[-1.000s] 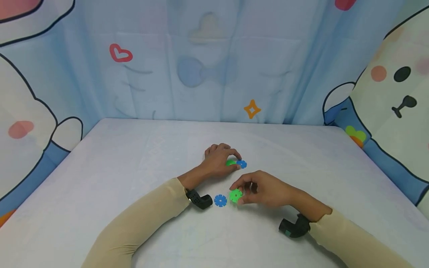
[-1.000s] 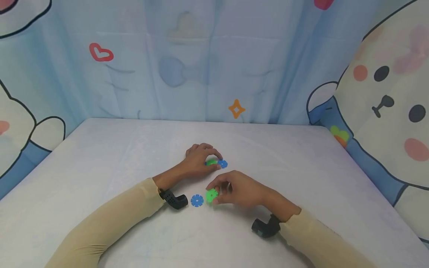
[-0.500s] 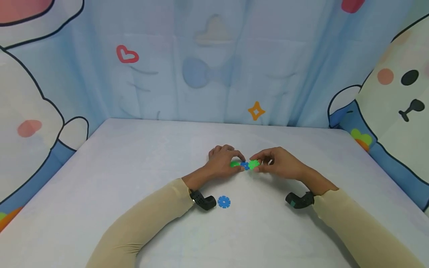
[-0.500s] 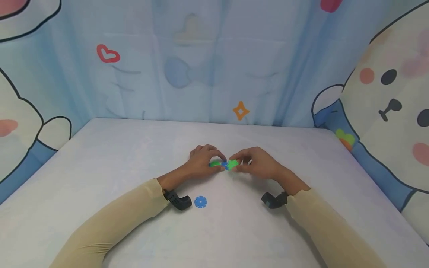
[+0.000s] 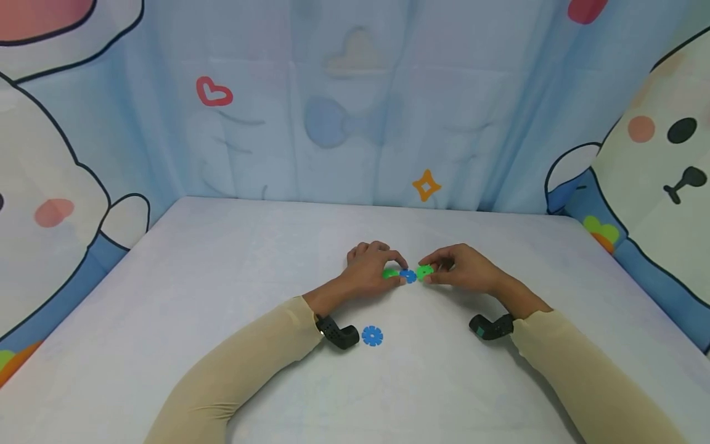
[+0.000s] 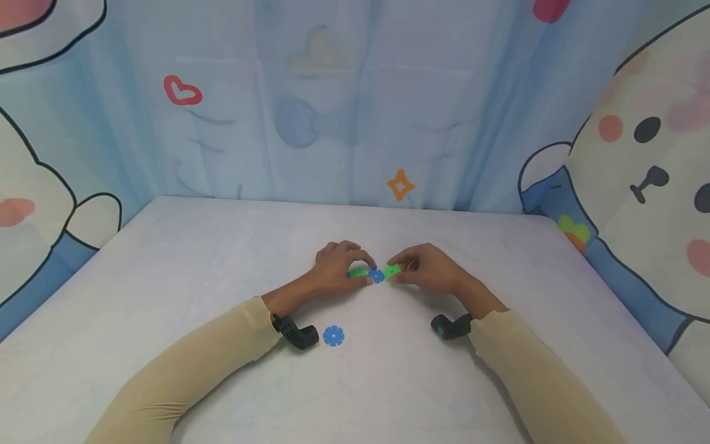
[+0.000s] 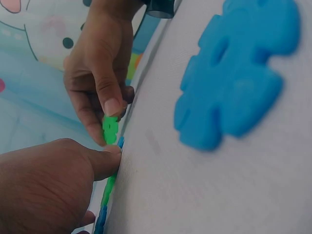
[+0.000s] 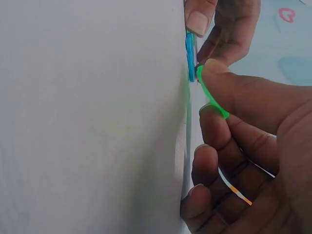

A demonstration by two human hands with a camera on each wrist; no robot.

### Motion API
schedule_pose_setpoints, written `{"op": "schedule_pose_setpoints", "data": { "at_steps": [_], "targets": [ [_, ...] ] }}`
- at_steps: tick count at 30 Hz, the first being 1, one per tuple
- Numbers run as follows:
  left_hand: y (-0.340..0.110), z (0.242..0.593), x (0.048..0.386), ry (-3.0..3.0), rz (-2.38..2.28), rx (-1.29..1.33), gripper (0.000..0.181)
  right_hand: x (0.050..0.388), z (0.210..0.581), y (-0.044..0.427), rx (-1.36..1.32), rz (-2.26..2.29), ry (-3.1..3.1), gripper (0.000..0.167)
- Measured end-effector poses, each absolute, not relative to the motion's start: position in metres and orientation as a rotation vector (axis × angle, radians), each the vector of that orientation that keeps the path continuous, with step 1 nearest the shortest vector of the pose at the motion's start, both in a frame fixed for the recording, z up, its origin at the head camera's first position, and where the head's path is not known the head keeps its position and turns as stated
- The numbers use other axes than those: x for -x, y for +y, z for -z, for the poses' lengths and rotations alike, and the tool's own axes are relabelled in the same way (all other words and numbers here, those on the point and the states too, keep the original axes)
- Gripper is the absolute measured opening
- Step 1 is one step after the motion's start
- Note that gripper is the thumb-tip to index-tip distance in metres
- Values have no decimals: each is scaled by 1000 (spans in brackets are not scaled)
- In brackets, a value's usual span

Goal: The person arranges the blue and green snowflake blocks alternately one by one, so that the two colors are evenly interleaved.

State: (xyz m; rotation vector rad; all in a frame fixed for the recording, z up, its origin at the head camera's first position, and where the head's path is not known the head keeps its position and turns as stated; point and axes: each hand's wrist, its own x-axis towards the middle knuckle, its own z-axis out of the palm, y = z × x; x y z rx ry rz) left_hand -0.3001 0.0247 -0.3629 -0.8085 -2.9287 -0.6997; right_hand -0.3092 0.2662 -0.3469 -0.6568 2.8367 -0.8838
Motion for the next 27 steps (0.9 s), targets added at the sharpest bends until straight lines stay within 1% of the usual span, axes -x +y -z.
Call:
{"op": "schedule_pose_setpoints", "data": {
  "at_steps": [11,27],
  "targets": [
    [23,361,300,-2937,688,804,27,303,343,261,738,804,2860,35],
    [21,359,297,-2930,725,811,27,300,340,257,684,717,2911,34]
  ]
}}
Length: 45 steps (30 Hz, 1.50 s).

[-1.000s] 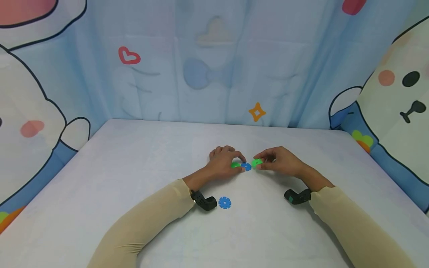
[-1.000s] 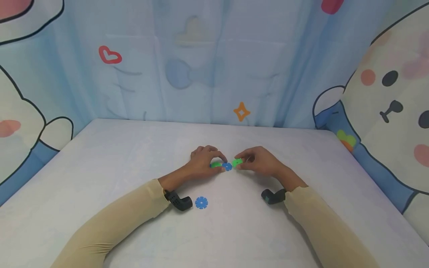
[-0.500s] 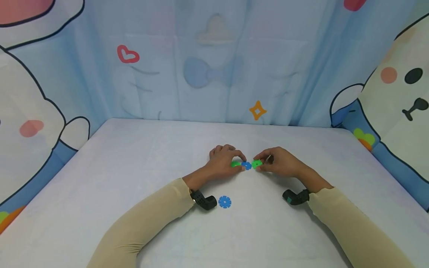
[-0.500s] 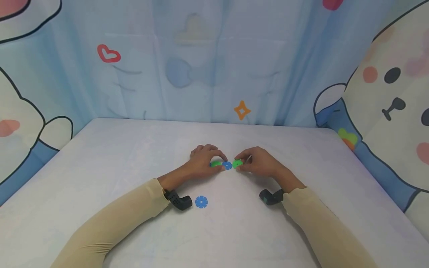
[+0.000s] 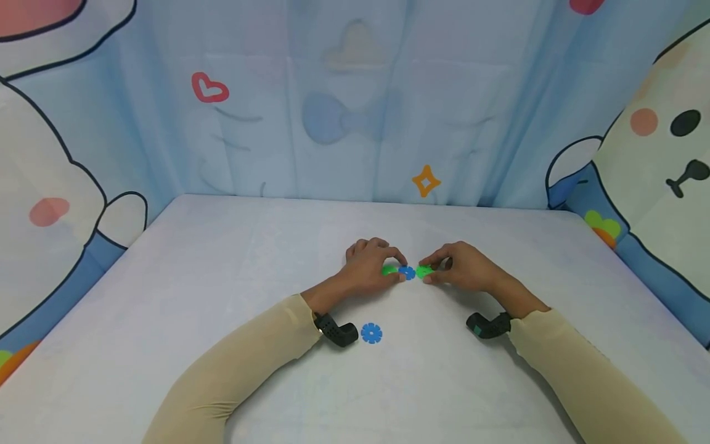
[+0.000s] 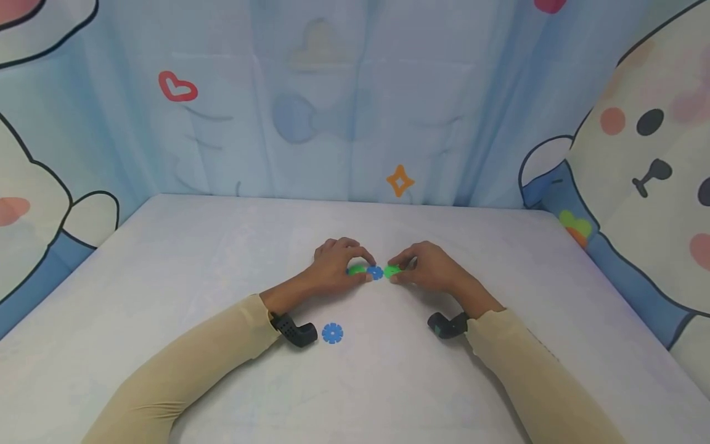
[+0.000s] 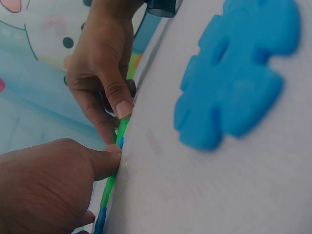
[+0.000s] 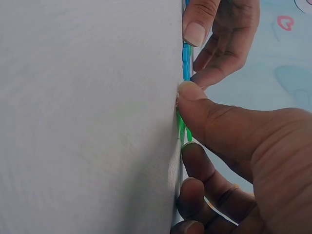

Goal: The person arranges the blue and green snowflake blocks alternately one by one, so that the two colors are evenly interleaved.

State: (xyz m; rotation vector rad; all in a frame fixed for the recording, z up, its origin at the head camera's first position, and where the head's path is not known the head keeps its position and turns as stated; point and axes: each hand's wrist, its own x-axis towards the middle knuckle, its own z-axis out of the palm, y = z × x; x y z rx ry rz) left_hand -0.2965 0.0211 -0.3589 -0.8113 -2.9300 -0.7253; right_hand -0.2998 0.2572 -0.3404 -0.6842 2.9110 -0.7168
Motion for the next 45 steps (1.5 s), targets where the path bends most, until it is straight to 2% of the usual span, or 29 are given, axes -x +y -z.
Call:
{"op": "schedule_pose_setpoints", "data": {
  "at_steps": [23,26,30,36,45],
  "targets": [
    [22,361,296,-2938,710,804,27,295,336,254,635,694,2904,42],
    [23,361,297,-2937,699,814,28,282,327,245,653,704,2903,42],
    [25,360,298,-2926,676,830,28,251,315,219,765,740,2869,34],
    [25,360,301,-2925,672,850,28,214,322,186,967,764,2705,29],
    [29,362,304,-2934,683,891,31,204,340,176,949,726,2711,35]
  ]
}}
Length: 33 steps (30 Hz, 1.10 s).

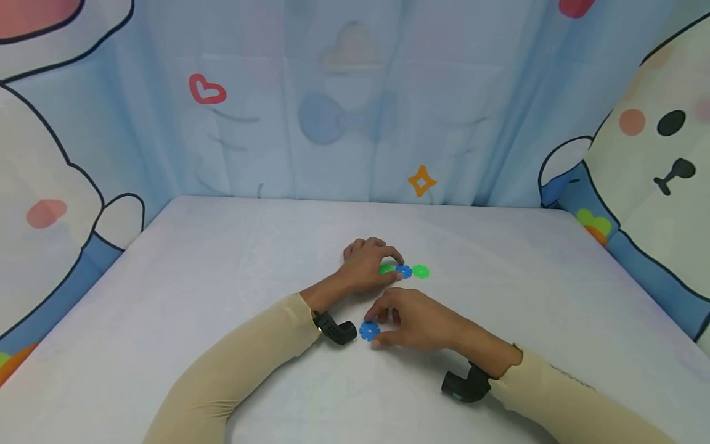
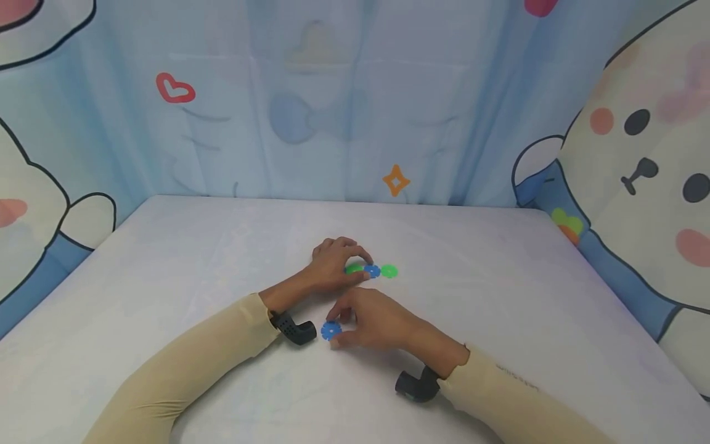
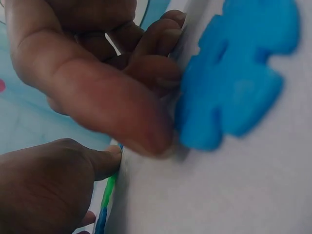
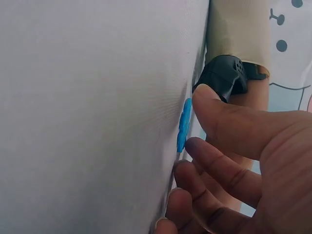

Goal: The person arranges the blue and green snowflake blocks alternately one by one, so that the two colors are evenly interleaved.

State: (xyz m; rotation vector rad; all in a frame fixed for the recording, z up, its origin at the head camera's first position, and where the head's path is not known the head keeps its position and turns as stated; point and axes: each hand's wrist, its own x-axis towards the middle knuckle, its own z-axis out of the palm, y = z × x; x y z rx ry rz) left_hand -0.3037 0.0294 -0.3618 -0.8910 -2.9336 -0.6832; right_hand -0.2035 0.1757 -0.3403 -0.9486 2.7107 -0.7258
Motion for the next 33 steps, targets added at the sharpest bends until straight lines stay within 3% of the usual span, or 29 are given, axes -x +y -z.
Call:
{"op": "schedule_pose_setpoints", "data": {
  "at_steps": [18,33],
  "targets": [
    [41,354,304,-2975,623,908,40,192,334,179,854,655,2646,21],
    [44,353,298,-2959,597,888,34,175,337,178,995,734,2612,26]
  ]
}}
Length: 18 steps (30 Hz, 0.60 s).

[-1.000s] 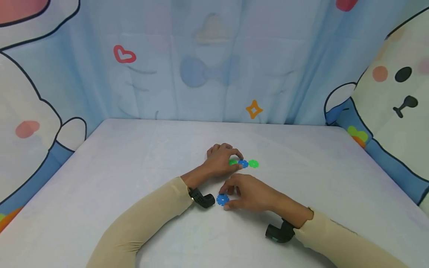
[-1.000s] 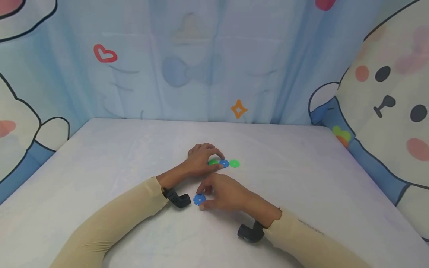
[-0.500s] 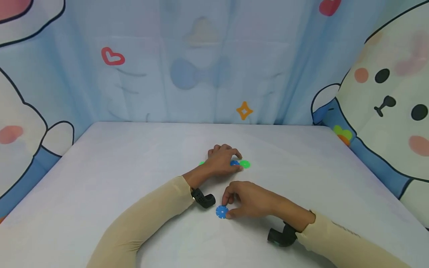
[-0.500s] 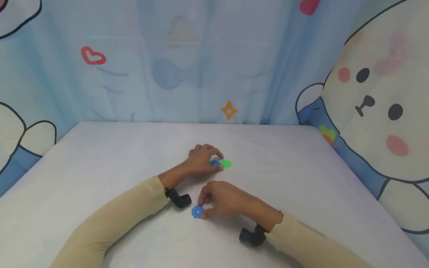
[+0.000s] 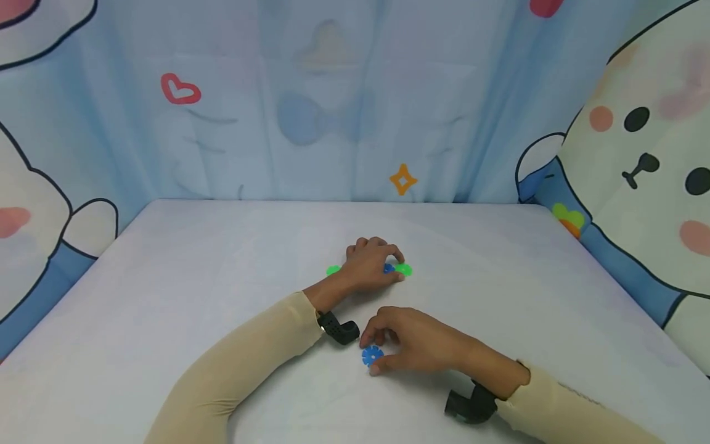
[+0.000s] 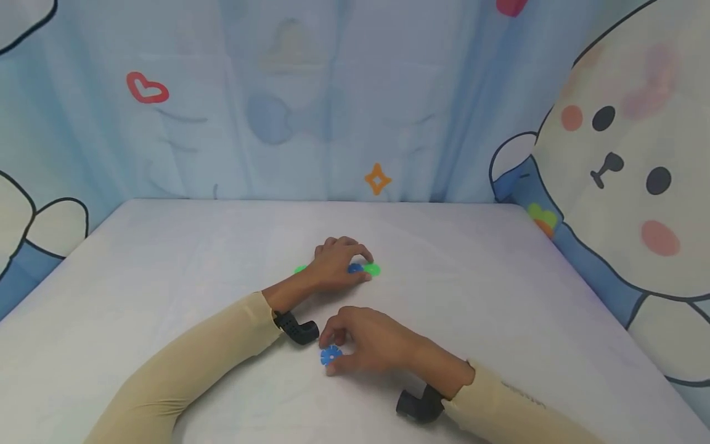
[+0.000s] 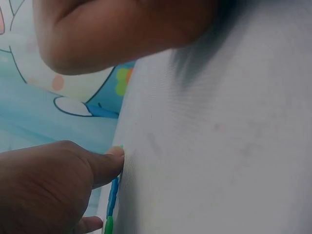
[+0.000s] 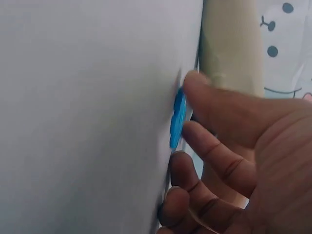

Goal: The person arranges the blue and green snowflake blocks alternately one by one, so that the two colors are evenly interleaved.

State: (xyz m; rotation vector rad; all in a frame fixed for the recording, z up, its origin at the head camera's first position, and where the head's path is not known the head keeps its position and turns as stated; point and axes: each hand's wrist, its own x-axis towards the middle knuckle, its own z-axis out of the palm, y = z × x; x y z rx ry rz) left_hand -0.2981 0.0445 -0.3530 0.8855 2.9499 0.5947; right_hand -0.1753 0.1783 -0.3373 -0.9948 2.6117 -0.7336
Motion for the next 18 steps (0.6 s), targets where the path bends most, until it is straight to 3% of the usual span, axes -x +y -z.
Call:
{"op": "schedule_pose_setpoints", "data": {
  "at_steps": [18],
  "targets": [
    [49,354,293,2986,-594,-845,30,170,338,177,991,736,2591,25]
  ]
}}
